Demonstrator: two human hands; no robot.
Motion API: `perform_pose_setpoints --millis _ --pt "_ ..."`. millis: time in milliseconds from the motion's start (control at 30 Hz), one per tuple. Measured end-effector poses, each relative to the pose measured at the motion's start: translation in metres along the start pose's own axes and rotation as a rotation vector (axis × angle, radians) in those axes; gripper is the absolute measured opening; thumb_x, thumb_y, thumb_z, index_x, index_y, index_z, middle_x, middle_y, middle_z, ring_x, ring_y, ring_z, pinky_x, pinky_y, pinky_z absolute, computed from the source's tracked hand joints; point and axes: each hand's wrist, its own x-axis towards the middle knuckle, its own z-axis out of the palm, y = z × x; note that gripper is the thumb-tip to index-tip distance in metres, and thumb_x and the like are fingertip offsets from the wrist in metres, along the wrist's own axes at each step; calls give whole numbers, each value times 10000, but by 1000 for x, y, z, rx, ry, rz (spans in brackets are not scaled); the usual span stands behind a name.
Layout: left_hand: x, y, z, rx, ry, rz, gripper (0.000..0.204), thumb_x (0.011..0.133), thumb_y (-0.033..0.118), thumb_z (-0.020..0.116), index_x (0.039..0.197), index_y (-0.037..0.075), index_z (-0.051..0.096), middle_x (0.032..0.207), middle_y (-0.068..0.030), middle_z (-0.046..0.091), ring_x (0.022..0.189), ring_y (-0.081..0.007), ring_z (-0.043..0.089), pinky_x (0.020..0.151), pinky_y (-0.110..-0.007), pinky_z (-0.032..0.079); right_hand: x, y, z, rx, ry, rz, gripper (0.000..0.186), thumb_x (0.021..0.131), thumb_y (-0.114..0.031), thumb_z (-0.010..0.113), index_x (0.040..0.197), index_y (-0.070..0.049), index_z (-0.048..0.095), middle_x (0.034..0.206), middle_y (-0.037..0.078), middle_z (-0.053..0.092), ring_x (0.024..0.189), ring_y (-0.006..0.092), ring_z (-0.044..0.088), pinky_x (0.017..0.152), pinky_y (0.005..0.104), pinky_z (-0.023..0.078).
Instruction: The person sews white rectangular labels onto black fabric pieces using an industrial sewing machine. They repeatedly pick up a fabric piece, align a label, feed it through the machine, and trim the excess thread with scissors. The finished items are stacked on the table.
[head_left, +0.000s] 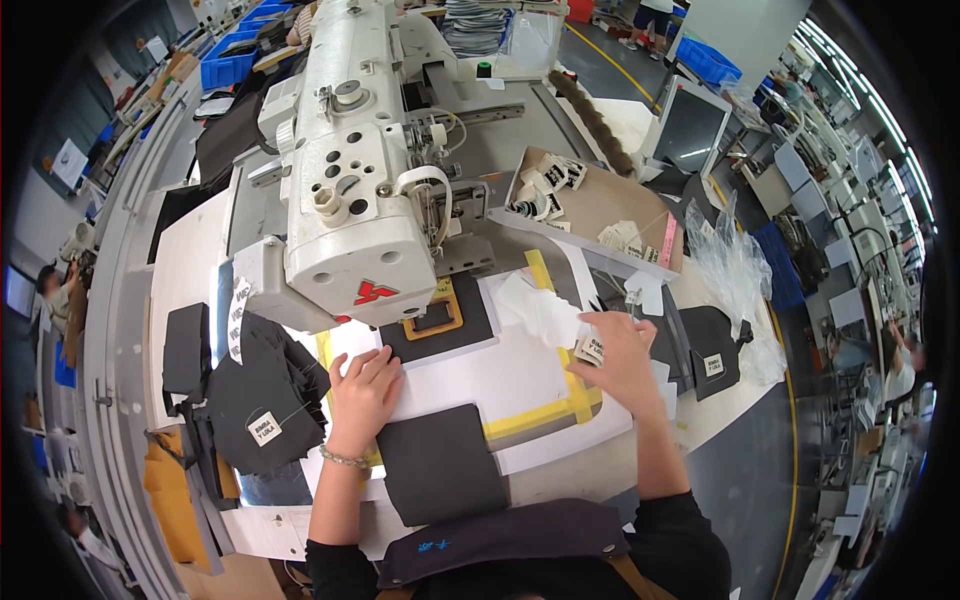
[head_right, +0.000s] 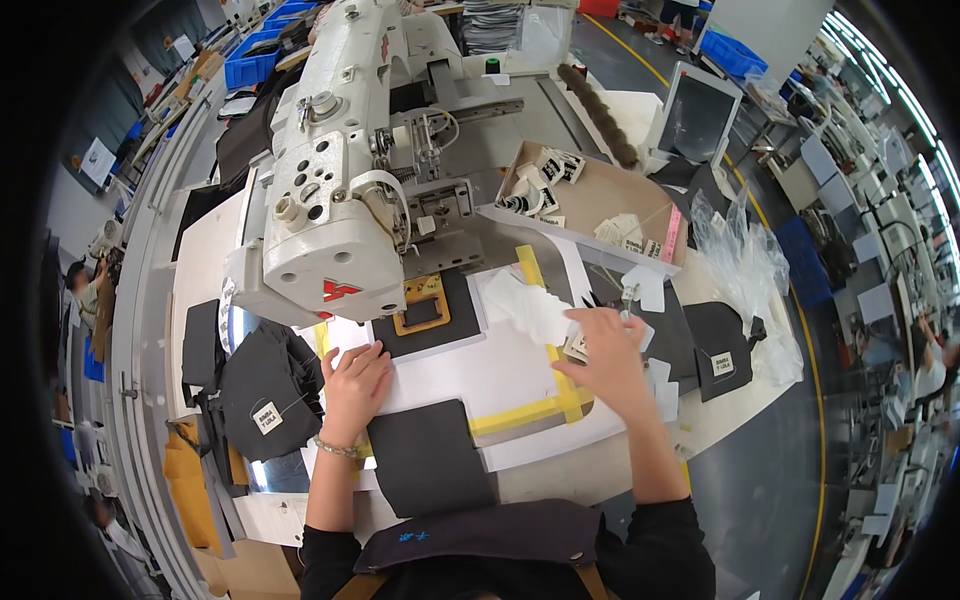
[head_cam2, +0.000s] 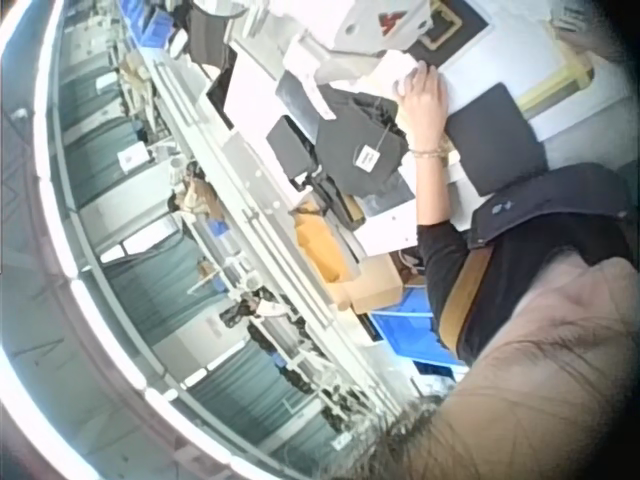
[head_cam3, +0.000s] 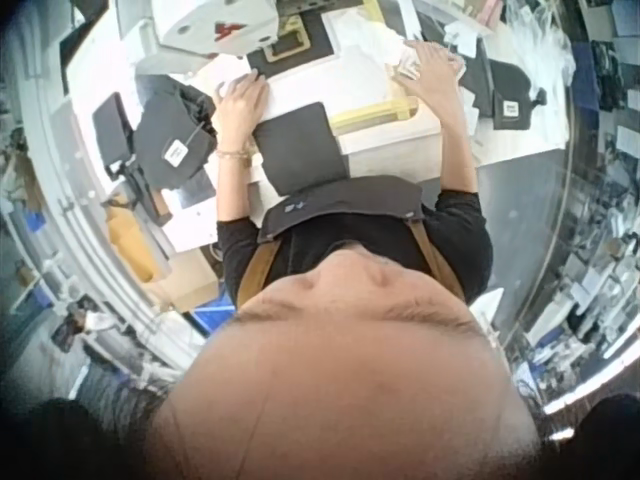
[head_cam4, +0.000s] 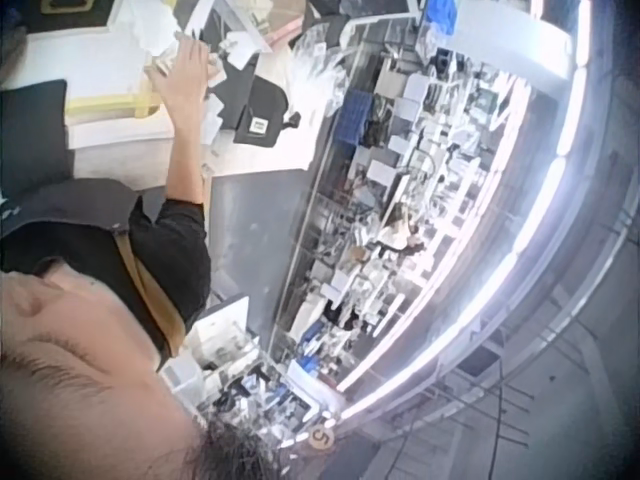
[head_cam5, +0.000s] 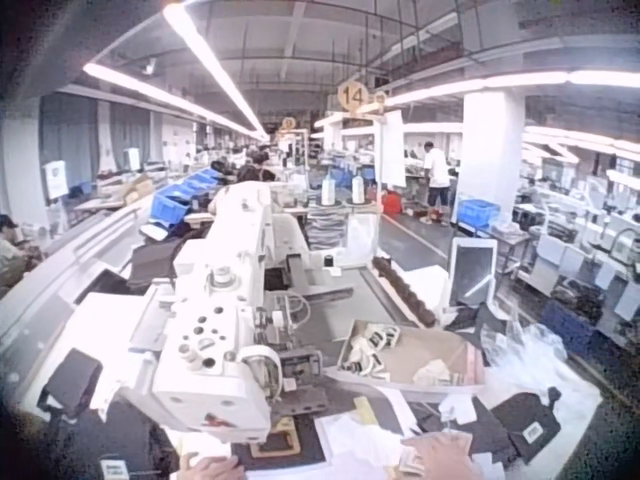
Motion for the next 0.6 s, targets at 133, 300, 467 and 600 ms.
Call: perform_pose_setpoints --millis 133,300,467,600 --pt "4 1 -1 -14 -30 5 214 799 178 711 1003 111 706 1147 -8 664 1066 -178 600 1018 -478 348 -20 22 -9 -13 5 125 509 699 -219 810 1139 -131 570 1069 16 636 1033 194 560 934 406 244" --pt "4 1 -2 -29 -43 -5 229 801 181 709 1018 107 706 1156 -13 662 1079 -187 596 1027 -489 344 -27 30 1 -15 52 157 434 703 -189 800 1082 -137 595 997 -5 652 943 172 577 907 388 250" --pt "3 0 -3 -32 -50 -6 234 799 185 712 1022 115 707 1154 -13 663 1077 -187 596 1029 -492 345 -25 28 -5 11 51 190 315 716 -189 790 997 -130 660 919 -19 682 863 158 589 857 375 252" --pt "3 -3 -1 -24 -55 1 233 796 190 717 1018 121 708 1155 -9 662 1077 -184 596 1032 -494 343 -26 33 -9 59 65 162 202 763 -180 755 951 -135 694 832 -6 657 815 154 585 844 384 246"
